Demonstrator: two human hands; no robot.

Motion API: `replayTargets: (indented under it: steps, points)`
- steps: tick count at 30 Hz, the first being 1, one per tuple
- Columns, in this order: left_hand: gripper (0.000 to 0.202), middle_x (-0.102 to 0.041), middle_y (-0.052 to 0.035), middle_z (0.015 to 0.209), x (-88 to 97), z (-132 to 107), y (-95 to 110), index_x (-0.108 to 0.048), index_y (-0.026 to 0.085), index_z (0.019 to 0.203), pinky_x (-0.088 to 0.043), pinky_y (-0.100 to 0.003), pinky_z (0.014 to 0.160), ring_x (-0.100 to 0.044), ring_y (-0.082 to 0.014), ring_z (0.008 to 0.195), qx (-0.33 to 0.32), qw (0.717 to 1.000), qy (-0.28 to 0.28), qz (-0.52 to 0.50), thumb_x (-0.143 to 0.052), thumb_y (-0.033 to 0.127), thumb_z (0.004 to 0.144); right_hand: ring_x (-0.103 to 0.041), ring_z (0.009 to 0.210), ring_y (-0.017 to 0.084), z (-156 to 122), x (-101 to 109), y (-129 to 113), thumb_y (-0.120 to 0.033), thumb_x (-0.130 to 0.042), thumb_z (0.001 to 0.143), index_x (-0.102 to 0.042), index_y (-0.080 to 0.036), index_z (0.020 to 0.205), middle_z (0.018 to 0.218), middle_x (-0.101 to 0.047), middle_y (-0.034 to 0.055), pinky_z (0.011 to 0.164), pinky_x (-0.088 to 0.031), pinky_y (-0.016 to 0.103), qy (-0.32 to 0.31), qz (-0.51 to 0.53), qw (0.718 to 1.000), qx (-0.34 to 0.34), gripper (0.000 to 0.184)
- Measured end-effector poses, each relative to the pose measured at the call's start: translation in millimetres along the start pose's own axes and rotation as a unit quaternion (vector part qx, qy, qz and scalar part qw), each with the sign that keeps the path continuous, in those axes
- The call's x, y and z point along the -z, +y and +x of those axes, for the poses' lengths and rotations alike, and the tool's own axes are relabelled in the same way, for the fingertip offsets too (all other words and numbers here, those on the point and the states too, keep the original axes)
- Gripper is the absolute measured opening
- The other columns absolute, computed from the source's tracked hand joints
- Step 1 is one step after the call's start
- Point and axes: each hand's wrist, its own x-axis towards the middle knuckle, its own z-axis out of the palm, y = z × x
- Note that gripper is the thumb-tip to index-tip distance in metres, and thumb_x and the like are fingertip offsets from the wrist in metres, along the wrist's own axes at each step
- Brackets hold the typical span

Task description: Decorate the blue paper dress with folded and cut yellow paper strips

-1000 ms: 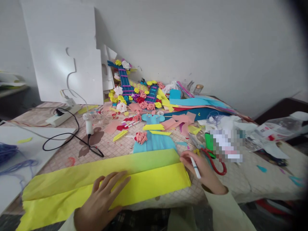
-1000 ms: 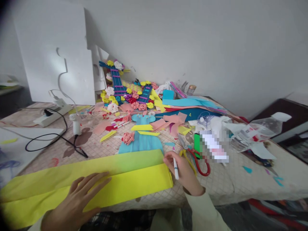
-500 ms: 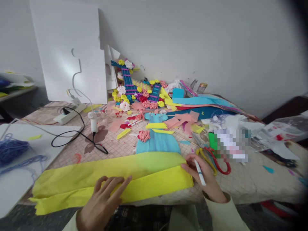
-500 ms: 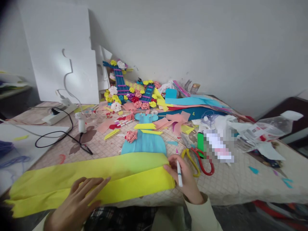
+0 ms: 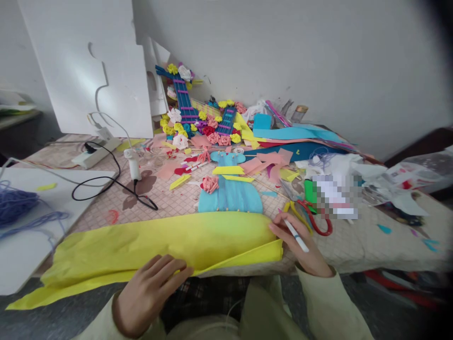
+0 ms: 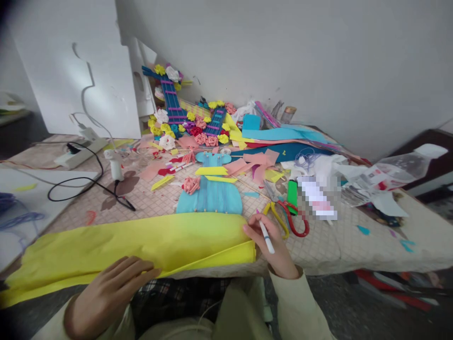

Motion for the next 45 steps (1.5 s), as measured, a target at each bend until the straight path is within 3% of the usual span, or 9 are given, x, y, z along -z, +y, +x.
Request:
replayTargets:
  steps: [5,10,21,26,30,33,39,45]
  points:
    - [0.032,-0.061,-0.0038,0.087,12.3,3,8,-0.057,0.019,0.093,-0.042,-0.029,0.064,-0.052,-0.0148,0.074,-0.001,0.999,-0.030,-0.020,-0.024,0.019,0.091,-0.049,0.059,0.013,6,4,1,-0.036,-0.061,0.071,-0.047,-0.022,0.073,0.068,-0.049,-0.0022,0.053,-0.041,0.024,-0.011,-0.020,1.000,0.014,0.020]
    - [0.031,-0.062,-0.0041,0.090,18.8,3,12,-0.055,0.019,0.098,-0.042,-0.030,0.067,-0.052,-0.0157,0.078,0.001,0.999,-0.040,-0.030,-0.024,0.020,0.092,-0.053,0.062,0.015,6,1,7,-0.036,-0.060,0.072,-0.048,-0.021,0.074,0.068,-0.052,-0.0012,0.054,-0.043,0.026,-0.006,-0.038,0.999,0.034,0.019]
    - [0.028,-0.061,-0.0054,0.091,9.8,0,7,-0.053,0.018,0.095,-0.042,-0.031,0.071,-0.053,-0.0161,0.079,0.002,0.995,-0.083,-0.055,-0.026,0.016,0.090,-0.054,0.059,0.015,5,-3,17,-0.033,-0.058,0.073,-0.048,-0.020,0.076,0.067,-0.055,0.0005,0.054,-0.046,0.027,-0.009,-0.092,0.995,0.048,0.016]
    - [0.023,-0.061,-0.0052,0.087,11.8,5,6,-0.053,0.016,0.092,-0.042,-0.028,0.067,-0.054,-0.0149,0.073,-0.032,0.993,-0.090,-0.076,-0.031,0.013,0.088,-0.055,0.061,0.015,7,-4,16,-0.032,-0.056,0.074,-0.047,-0.021,0.077,0.068,-0.055,0.0006,0.056,-0.046,0.027,-0.023,-0.090,0.995,0.042,0.014]
    - [0.025,-0.061,-0.0051,0.086,13.8,4,4,-0.053,0.018,0.092,-0.041,-0.028,0.066,-0.053,-0.0147,0.072,-0.010,0.991,-0.095,-0.090,-0.028,0.013,0.089,-0.053,0.060,0.015,5,-5,16,-0.031,-0.056,0.075,-0.048,-0.021,0.077,0.067,-0.054,0.0004,0.056,-0.045,0.028,-0.022,-0.092,0.994,0.050,0.013]
    - [0.025,-0.062,-0.0051,0.087,19.5,6,0,-0.053,0.018,0.092,-0.041,-0.028,0.066,-0.054,-0.0148,0.073,-0.002,0.993,-0.084,-0.086,-0.030,0.012,0.088,-0.053,0.061,0.016,3,-6,13,-0.031,-0.056,0.075,-0.048,-0.022,0.076,0.068,-0.054,0.0003,0.057,-0.044,0.028,-0.004,-0.078,0.996,0.053,0.012]
    - [0.024,-0.064,-0.0050,0.089,39.1,22,-17,-0.054,0.017,0.096,-0.044,-0.027,0.066,-0.057,-0.0146,0.075,-0.045,0.995,-0.082,-0.042,-0.032,0.012,0.088,-0.054,0.065,0.017,4,-9,2,-0.031,-0.058,0.075,-0.050,-0.022,0.080,0.071,-0.055,0.0011,0.059,-0.044,0.028,0.033,-0.052,0.996,0.070,0.013]
    - [0.027,-0.066,-0.0028,0.091,59.4,39,-29,-0.054,0.022,0.102,-0.044,-0.026,0.072,-0.058,-0.0142,0.080,-0.061,0.996,-0.068,-0.010,-0.032,0.017,0.089,-0.054,0.068,0.018,6,-11,-6,-0.031,-0.058,0.075,-0.050,-0.023,0.084,0.076,-0.055,0.0018,0.062,-0.044,0.029,0.090,-0.014,0.993,0.080,0.015]
